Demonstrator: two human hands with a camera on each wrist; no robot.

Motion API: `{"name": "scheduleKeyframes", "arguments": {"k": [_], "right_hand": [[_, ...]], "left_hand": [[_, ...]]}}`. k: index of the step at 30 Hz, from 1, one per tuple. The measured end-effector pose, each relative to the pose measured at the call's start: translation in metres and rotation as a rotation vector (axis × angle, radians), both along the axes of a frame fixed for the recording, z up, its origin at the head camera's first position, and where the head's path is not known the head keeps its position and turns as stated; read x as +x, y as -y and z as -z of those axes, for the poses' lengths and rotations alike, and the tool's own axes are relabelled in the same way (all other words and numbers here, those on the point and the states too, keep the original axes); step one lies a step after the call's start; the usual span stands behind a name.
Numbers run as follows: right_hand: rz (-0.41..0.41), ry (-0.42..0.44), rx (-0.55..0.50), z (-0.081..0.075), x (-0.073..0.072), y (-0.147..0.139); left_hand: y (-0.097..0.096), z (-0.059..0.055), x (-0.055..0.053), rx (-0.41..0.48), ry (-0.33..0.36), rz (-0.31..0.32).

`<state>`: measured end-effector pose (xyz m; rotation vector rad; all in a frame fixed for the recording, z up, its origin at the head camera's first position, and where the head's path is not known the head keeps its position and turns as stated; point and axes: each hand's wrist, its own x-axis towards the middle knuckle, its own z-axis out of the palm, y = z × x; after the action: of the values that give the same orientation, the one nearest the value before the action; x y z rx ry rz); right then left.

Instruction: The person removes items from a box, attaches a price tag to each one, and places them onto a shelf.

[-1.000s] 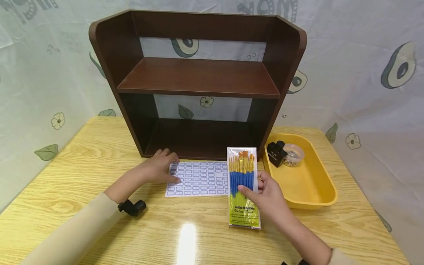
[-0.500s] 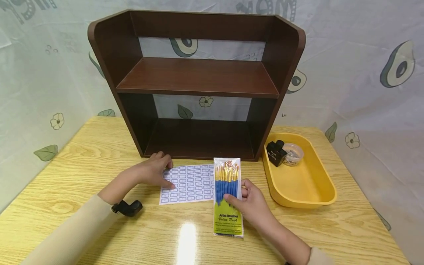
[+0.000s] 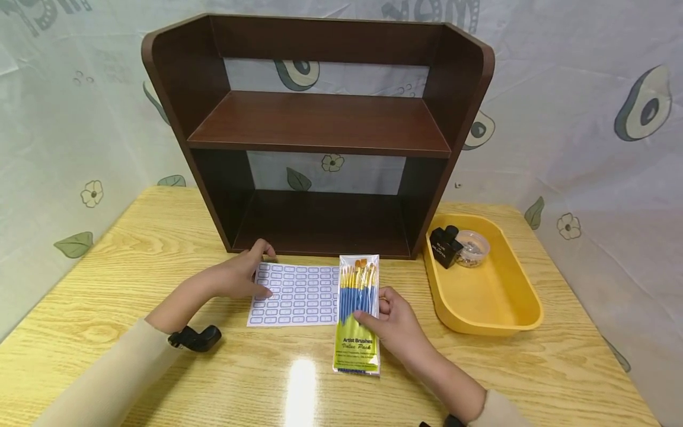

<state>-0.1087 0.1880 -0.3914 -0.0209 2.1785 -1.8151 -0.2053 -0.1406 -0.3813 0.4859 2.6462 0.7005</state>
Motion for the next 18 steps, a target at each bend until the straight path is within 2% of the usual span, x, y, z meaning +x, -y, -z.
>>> {"name": "scheduleKeyframes", "arguments": {"k": [4,7,18], "right_hand": [[0.002,-0.014,0.000,0.002,-0.002,0.003],[0.010,-0.022,0.013,0.003,-0.004,0.005],[0.011,-0.022,0.066,0.009,-0.006,0.005]], "left_hand": [[0.008,0.004,-0.002,0.043,-0.032,-0.009],[0.015,0.002,-0.001,0.070,-0.073,-0.032],[0.025,-0.031,0.008,0.209,-0.261,-0.168]]}}
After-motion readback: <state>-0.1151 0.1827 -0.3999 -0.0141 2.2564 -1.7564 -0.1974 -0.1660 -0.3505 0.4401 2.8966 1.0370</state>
